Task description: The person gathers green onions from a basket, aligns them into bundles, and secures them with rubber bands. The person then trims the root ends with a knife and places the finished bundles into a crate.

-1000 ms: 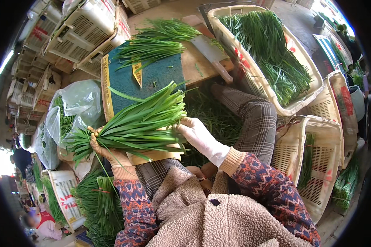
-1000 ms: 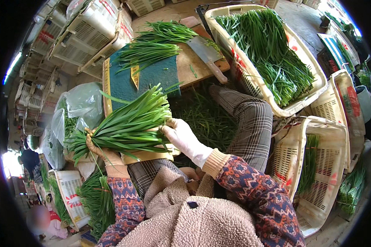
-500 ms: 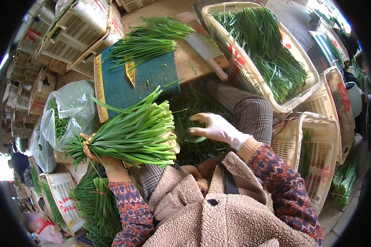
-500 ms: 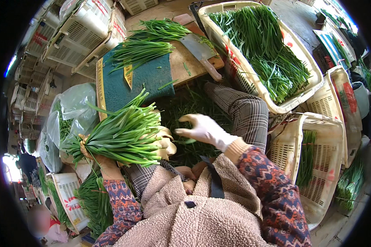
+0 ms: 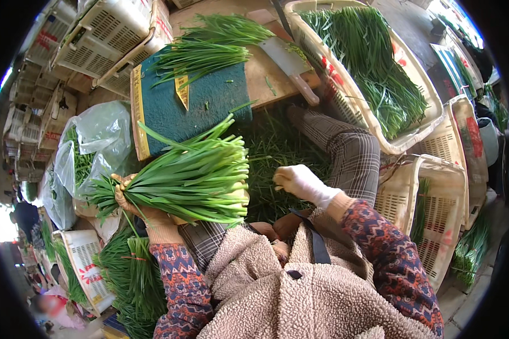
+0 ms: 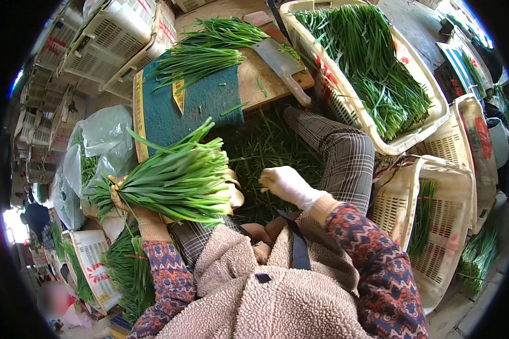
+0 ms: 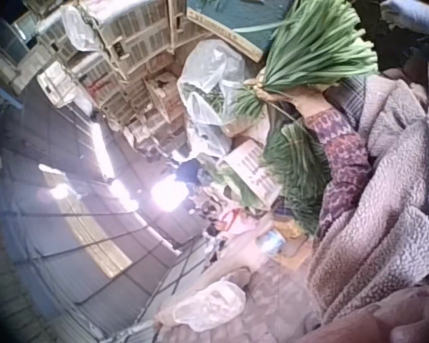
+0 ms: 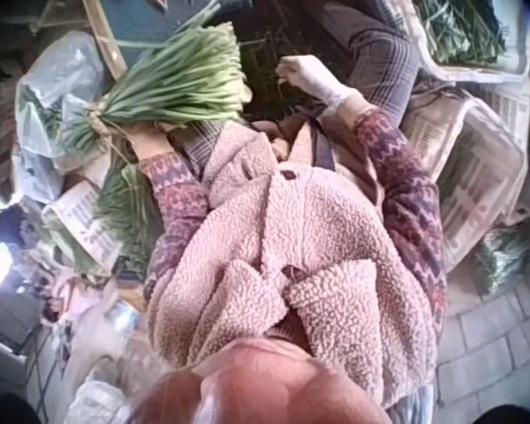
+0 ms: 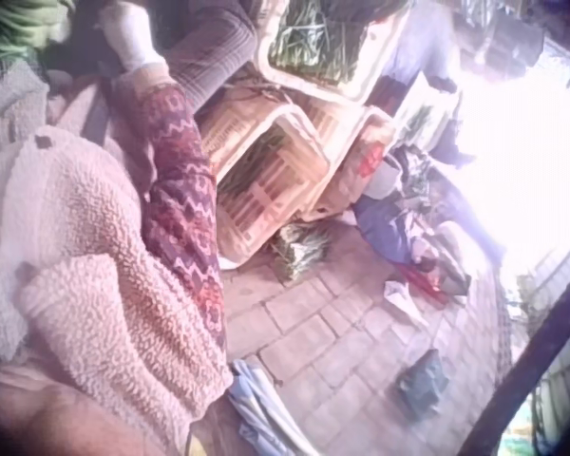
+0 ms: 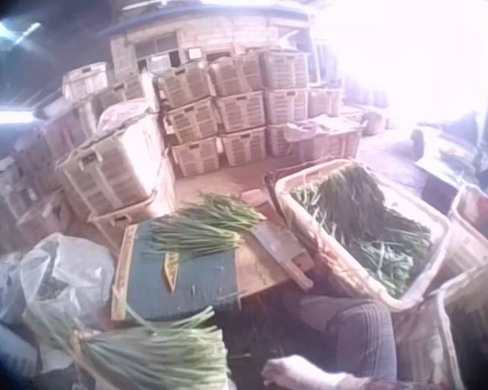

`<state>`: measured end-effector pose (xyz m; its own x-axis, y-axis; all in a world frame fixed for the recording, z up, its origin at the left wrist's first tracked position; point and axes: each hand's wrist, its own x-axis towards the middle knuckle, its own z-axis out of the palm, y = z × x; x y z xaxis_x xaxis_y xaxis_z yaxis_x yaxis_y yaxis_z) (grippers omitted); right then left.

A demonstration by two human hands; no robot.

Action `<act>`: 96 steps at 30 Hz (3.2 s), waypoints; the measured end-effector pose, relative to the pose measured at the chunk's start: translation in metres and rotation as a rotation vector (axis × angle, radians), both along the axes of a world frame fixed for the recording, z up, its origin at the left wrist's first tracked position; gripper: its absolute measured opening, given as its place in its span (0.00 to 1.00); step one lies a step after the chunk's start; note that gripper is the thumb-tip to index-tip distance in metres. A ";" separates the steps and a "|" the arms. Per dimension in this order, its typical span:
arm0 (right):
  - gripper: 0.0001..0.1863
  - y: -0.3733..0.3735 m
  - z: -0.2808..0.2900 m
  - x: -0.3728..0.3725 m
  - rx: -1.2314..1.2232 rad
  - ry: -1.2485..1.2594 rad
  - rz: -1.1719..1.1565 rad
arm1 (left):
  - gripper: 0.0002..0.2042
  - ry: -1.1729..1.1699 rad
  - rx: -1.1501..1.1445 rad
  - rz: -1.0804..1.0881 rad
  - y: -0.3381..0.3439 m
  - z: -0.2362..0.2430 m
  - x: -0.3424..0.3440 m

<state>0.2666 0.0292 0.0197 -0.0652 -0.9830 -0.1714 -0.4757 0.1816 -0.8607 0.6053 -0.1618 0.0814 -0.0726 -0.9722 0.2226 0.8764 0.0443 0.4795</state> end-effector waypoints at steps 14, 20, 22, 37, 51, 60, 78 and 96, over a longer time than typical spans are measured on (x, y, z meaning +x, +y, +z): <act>0.18 -0.067 0.033 0.041 0.099 -1.147 0.102 | 0.19 -0.232 0.281 0.086 -0.012 -0.029 0.030; 0.15 -0.057 0.044 0.017 -0.072 -1.102 -0.169 | 0.19 -0.287 0.203 0.050 -0.003 -0.017 0.008; 0.15 -0.067 0.055 0.017 -0.179 -1.295 -0.366 | 0.18 -0.326 0.233 0.035 0.003 -0.009 -0.002; 0.16 -0.096 0.059 0.060 -0.404 -0.677 -0.529 | 0.17 -0.474 0.187 -0.109 0.000 0.006 -0.011; 0.11 -0.056 0.021 -0.033 -0.288 -1.085 -0.755 | 0.16 -0.494 0.246 0.025 0.004 0.000 -0.019; 0.14 -0.049 0.112 0.008 -0.304 -0.780 -0.251 | 0.18 -0.501 0.213 0.127 -0.007 -0.010 0.001; 0.11 -0.018 0.047 -0.058 -0.146 -0.473 -0.447 | 0.14 -0.325 0.297 0.072 0.009 -0.002 -0.002; 0.20 -0.011 0.174 0.023 -0.351 -0.013 -0.144 | 0.14 -0.197 0.368 0.216 0.017 0.011 -0.027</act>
<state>0.2891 0.0182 0.1935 -0.2068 -0.9630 0.1729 -0.4555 -0.0617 -0.8881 0.5784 -0.1453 0.0926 0.1338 -0.9815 -0.1372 0.7568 0.0118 0.6535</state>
